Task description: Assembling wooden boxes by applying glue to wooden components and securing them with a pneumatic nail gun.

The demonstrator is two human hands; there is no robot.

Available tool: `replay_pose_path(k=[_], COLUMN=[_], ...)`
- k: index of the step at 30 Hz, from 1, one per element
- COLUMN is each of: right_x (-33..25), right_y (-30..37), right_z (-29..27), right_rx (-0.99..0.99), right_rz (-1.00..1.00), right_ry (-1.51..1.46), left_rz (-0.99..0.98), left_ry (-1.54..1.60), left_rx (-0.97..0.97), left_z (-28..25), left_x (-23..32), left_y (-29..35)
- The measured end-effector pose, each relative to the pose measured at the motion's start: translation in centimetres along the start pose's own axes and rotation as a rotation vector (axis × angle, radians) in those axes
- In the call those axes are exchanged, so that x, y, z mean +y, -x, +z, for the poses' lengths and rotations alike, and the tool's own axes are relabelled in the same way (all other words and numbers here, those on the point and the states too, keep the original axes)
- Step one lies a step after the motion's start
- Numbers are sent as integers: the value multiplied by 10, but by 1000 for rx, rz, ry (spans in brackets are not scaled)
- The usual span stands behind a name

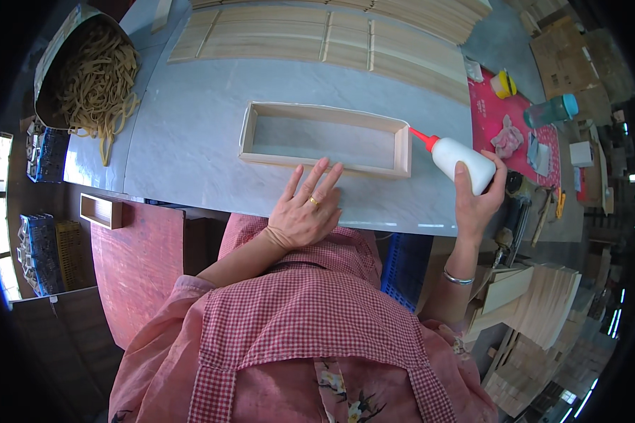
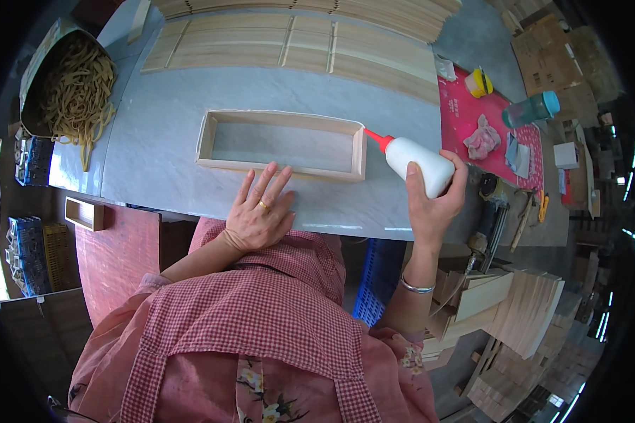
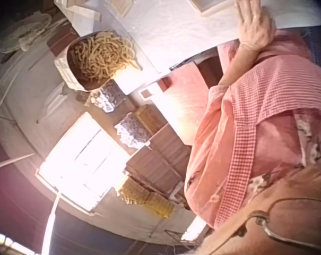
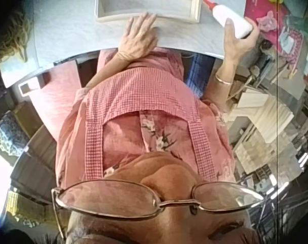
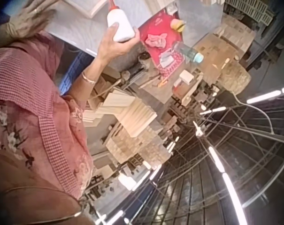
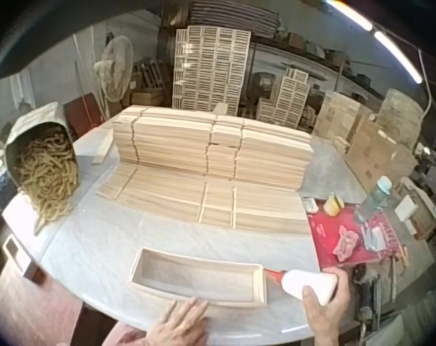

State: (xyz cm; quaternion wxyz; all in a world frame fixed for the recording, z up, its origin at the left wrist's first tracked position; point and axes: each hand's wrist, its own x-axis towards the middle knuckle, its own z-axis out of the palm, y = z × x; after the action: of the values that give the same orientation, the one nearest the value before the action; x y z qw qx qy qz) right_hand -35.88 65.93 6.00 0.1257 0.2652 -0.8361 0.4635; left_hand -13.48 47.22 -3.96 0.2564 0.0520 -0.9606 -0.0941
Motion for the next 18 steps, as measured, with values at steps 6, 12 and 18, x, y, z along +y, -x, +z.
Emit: replay_pose_path(k=[6,12,18], right_x=[-5,-20,-39], right_y=[17,36,43], right_z=[-19,-39,-30], right_rx=[-38,-89,-173], right_rz=[15,50,110], right_ry=[8,15,-50], left_rz=[0,6,2], left_ry=[0,-9,9], left_rx=[-3,-8,81], left_z=[0,-2,1], left_x=[0,-2,-4], left_y=[1,0,7])
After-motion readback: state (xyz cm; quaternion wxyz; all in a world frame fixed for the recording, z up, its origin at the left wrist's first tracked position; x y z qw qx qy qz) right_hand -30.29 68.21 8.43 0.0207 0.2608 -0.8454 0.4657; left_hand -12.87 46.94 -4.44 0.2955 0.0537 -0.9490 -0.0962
